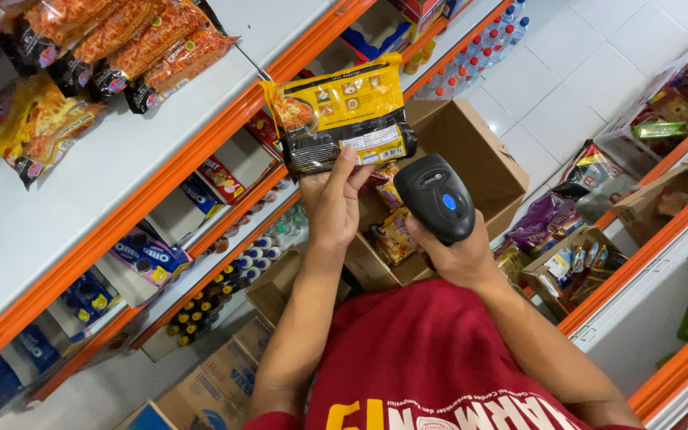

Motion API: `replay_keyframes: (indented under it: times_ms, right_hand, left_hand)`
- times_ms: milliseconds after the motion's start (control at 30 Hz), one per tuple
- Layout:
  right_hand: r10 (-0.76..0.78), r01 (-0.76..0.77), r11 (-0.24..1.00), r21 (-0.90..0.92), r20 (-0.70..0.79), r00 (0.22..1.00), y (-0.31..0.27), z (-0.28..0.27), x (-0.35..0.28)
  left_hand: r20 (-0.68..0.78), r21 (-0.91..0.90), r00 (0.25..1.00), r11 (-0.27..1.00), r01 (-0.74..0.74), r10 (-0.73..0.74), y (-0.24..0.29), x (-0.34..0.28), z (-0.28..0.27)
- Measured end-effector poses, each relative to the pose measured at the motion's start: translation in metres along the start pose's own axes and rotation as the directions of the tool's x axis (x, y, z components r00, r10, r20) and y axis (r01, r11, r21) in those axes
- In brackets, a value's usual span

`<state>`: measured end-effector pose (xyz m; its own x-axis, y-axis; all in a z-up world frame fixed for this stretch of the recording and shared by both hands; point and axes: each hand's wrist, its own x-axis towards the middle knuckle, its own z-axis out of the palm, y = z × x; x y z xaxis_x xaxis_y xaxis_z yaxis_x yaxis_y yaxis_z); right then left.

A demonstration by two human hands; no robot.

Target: The person scans individual instant noodle packets with a handheld barcode scanner and places them into a cardboard box on the floor.

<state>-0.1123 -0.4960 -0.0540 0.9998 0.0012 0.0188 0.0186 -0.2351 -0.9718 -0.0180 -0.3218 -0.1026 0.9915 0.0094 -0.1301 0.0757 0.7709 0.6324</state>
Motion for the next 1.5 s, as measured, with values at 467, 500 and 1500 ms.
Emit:
replay_keyframes:
  times_ms: [467, 500, 1500]
  right_hand:
    - [0.011, -0.022, 0.925, 0.379, 0.031, 0.999, 0.006, 0.025, 0.032]
    - [-0.021, 0.000, 0.883, 0.469, 0.038, 0.999, 0.002, 0.033, 0.036]
    - [-0.768, 0.814, 0.581, -0.024, 0.314, 0.558, -0.097, 0.258, 0.146]
  left_hand:
    - [0.126, 0.494, 0.776, 0.639, -0.589, 0.618, 0.019, -0.040, -0.004]
    - [0.227, 0.648, 0.671, 0.405, -0.646, 0.706, 0.027, -0.048, -0.007]
    - [0.410, 0.904, 0.635, -0.386, -0.185, 0.655, 0.284, -0.057, -0.118]
